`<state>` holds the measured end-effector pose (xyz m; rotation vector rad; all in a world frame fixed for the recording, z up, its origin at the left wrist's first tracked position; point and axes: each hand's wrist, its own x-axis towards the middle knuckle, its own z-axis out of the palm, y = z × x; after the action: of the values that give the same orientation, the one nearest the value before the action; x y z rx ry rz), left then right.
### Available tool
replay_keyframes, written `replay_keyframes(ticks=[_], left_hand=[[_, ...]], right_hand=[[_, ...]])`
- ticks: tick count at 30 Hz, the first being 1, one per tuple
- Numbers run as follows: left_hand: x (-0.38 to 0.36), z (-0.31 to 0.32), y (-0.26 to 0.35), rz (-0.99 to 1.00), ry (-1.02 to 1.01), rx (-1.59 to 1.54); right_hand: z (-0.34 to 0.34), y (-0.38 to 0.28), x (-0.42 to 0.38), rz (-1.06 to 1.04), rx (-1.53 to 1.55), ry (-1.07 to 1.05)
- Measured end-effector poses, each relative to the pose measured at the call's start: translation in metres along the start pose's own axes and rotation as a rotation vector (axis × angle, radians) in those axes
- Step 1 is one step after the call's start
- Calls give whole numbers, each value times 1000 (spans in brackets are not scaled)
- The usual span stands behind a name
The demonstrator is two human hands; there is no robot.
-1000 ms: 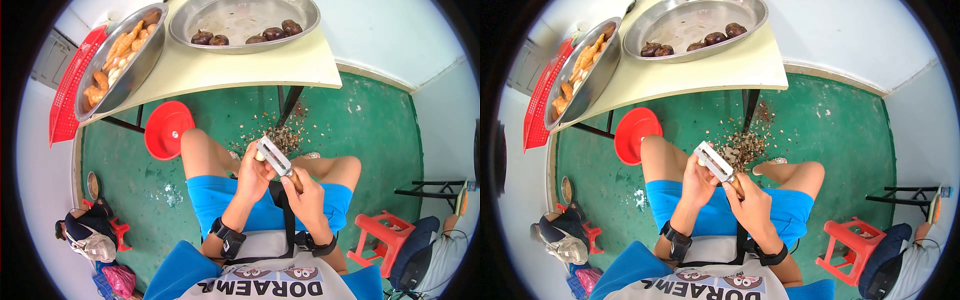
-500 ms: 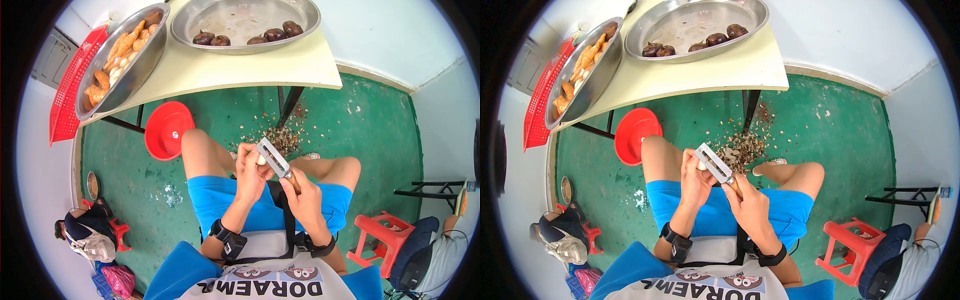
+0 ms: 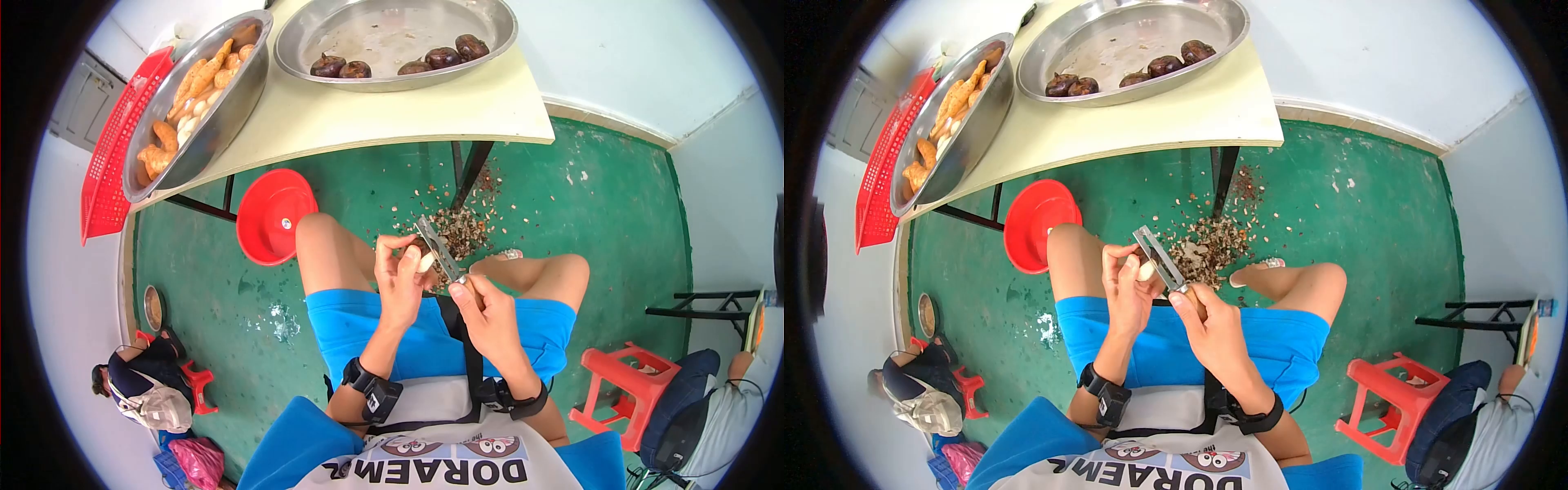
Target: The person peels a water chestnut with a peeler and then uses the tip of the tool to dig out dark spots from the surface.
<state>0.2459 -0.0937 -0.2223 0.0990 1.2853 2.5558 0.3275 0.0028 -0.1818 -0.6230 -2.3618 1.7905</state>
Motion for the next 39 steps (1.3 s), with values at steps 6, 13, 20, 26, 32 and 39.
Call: replay_keyframes(ticks=[6,13,20,26,32,39], left_hand=[[-5,-8,-10,94,-149,95],[3,4,15,-232,-101,-173],[4,0,6,-388,-84,-236],[0,4,-4,-304,177,185],[-6,14,-1,-233,205,-55],[-25,23,-1,54,-166,-38]], right_hand=[[5,15,8,54,70,69],[-11,29,18,36,46,154],[-2,5,-2,-49,-105,150],[7,8,-8,-152,-301,128],[12,12,-10,-158,-332,123],[0,21,8,39,-130,180]])
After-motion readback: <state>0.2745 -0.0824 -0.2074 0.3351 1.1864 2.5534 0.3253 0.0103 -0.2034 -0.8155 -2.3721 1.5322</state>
